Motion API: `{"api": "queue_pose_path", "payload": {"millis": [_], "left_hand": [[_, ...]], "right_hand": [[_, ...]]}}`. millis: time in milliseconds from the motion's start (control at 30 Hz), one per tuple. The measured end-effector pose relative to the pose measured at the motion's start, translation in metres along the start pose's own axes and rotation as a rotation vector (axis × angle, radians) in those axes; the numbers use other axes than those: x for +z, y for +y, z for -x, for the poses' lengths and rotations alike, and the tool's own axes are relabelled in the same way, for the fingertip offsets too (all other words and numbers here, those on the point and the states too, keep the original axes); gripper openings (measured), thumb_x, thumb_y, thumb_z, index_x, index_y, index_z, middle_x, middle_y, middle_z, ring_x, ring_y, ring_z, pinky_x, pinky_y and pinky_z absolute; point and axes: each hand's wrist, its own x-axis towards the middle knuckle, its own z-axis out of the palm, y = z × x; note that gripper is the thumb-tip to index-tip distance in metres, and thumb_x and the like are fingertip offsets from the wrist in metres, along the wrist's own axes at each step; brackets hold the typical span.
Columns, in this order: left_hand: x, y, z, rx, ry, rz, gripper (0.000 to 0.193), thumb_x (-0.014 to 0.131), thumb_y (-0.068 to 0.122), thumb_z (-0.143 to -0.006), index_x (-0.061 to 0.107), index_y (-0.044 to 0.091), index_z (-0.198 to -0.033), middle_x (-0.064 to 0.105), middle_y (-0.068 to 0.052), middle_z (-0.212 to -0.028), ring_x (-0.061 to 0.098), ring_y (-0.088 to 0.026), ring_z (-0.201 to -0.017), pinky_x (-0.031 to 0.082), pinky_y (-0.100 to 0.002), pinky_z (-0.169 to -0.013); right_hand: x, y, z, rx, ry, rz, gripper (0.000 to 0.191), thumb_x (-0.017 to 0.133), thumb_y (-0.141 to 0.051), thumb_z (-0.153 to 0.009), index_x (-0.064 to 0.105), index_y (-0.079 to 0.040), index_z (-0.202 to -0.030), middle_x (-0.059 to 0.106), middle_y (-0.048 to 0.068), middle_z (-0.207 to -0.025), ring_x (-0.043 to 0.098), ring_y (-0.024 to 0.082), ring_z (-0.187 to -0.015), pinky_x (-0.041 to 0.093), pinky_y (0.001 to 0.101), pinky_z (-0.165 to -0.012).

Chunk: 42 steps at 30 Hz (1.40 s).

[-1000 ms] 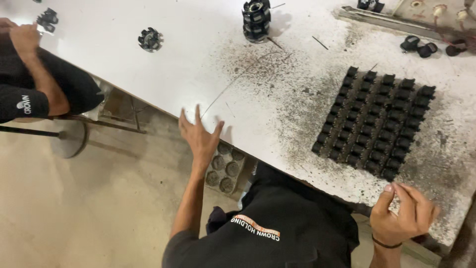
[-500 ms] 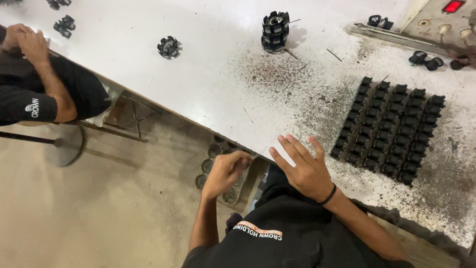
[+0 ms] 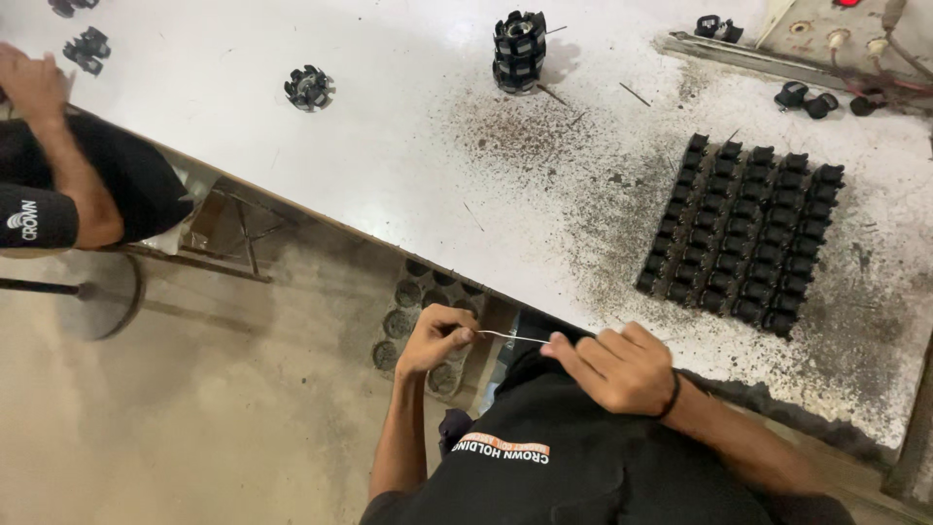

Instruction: The person works at a dirty workshop bench with small black plastic roller components. They first use pliers on the rollers, then gather the parts and arrange them into neat rows on the bench, and finally use a heated hand tool to work on the parts one at a time, producing a large grid of processed components.

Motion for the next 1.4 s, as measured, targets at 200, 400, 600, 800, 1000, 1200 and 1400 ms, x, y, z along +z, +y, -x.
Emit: {"api": "queue_pose_path", "payload": {"millis": [200,400,600,800,1000,1200,1400], "left_hand": [[-0.004,-0.098,0.005,-0.495,0.315,-0.074,0.021,0.075,0.02,-0.089,0.076,-0.001,-0.091,0.072,0.002,-0.084,0.063,-0.007,-0.082,0.051,-0.025,-0.075],[-0.057,-0.033,0.005,-0.319,0.813,-0.4,0.016,0.078,0.01,-0.096,0.077,-0.004,-0.09,0.058,-0.002,-0.072,0.045,-0.012,-0.065,0.035,-0.03,-0.059],[-0.106,0.143,0.028,0.576,0.635,-0.729,0.027,0.081,0.019,-0.101,0.066,-0.003,-0.096,0.068,-0.014,-0.079,0.063,-0.013,-0.07,0.045,-0.024,-0.059],[-0.033,0.11,-0.061,-0.676,-0.157,-1.23,0.021,0.069,0.016,-0.082,0.085,0.012,-0.096,0.081,-0.01,-0.084,0.077,-0.022,-0.074,0.059,-0.036,-0.071],[0.172,0.063,-0.101,0.033,-0.842,-0.512,0.056,0.075,0.017,-0.088,0.061,0.0,-0.139,0.07,-0.02,-0.131,0.069,-0.036,-0.119,0.055,-0.042,-0.098],[0.321,0.07,-0.131,-0.269,-1.009,-0.227,0.03,0.052,0.01,-0.111,0.066,0.0,-0.135,0.07,-0.008,-0.074,0.068,-0.012,-0.063,0.054,-0.027,-0.063],[0.366,0.048,-0.144,-0.493,-1.139,0.063,0.022,0.051,0.01,-0.112,0.067,-0.002,-0.121,0.071,-0.004,-0.084,0.049,-0.006,-0.058,0.042,-0.025,-0.054]], "right_hand": [[-0.076,0.04,0.058,-0.02,-0.175,0.322,0.03,0.081,-0.036,-0.088,0.082,-0.007,-0.095,0.038,-0.004,-0.055,0.034,0.01,-0.05,0.028,0.0283,-0.049],[-0.155,0.038,0.142,0.658,-0.626,0.471,0.018,0.078,-0.021,-0.097,0.074,-0.007,-0.086,0.056,0.004,-0.068,0.052,0.015,-0.058,0.039,0.0288,-0.054],[-0.206,0.001,0.263,1.374,-0.302,0.295,0.01,0.067,-0.001,-0.115,0.073,0.006,-0.112,0.069,0.013,-0.087,0.056,0.018,-0.063,0.046,0.0295,-0.06],[-0.245,-0.067,0.276,1.448,0.009,0.171,0.014,0.063,-0.015,-0.107,0.066,-0.007,-0.096,0.066,0.003,-0.086,0.062,0.012,-0.069,0.05,0.026,-0.064],[-0.196,-0.061,0.173,0.768,-0.162,-0.067,0.022,0.079,-0.029,-0.088,0.072,-0.009,-0.083,0.056,0.002,-0.07,0.058,0.019,-0.066,0.044,0.0349,-0.048],[-0.228,-0.024,0.243,0.982,0.031,0.107,0.004,0.07,-0.012,-0.096,0.073,-0.014,-0.095,0.071,0.003,-0.099,0.067,0.02,-0.089,0.055,0.0354,-0.073],[-0.238,-0.012,0.348,1.429,-0.348,0.844,0.02,0.084,-0.028,-0.101,0.078,-0.011,-0.11,0.067,0.004,-0.096,0.061,0.024,-0.099,0.047,0.0407,-0.085]]}}
